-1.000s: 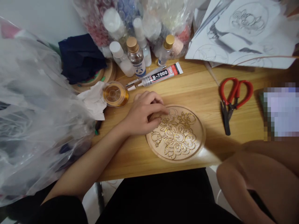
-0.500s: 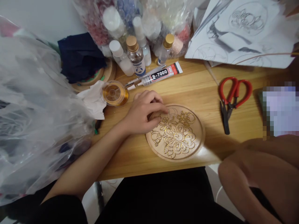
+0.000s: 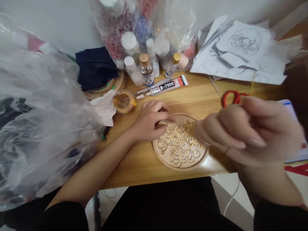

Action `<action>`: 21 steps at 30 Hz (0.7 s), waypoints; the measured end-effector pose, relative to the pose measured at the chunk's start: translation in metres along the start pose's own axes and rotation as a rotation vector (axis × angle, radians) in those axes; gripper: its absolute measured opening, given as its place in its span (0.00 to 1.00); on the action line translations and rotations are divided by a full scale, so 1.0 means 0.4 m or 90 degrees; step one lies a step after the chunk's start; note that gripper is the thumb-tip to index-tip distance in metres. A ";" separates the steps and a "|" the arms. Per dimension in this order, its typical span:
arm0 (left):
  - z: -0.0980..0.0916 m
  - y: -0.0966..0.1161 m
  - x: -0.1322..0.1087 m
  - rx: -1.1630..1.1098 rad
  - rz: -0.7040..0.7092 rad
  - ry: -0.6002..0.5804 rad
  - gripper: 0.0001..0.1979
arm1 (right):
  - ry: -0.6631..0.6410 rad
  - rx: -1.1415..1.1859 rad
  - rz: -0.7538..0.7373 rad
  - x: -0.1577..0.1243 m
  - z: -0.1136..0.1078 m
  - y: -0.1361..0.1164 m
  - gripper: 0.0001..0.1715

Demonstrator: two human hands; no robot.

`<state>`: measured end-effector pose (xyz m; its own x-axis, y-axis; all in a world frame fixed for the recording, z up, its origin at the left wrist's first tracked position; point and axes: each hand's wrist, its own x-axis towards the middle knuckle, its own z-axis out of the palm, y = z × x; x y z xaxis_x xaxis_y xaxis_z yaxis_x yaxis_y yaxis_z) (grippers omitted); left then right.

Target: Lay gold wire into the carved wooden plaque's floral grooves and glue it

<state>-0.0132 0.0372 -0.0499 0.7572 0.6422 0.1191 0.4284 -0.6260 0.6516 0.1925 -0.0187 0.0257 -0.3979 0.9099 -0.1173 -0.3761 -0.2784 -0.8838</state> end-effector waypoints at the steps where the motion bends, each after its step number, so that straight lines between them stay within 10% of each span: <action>1: 0.001 -0.001 0.000 0.000 0.003 0.004 0.13 | 0.017 -0.013 0.001 0.017 0.008 0.003 0.33; 8: 0.005 -0.006 -0.004 -0.015 0.025 0.037 0.13 | 0.299 -0.194 -0.114 0.039 -0.005 0.046 0.31; 14: 0.004 -0.003 -0.004 -0.002 0.009 0.017 0.14 | 0.126 -0.421 -0.030 0.040 -0.025 0.054 0.25; 21: 0.006 -0.001 -0.004 0.004 -0.010 0.011 0.15 | 0.109 -0.411 -0.034 0.046 -0.034 0.060 0.35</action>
<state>-0.0137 0.0355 -0.0522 0.7417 0.6595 0.1225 0.4426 -0.6184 0.6493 0.1876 -0.0043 -0.0037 -0.2340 0.9682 -0.0886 0.2053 -0.0399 -0.9779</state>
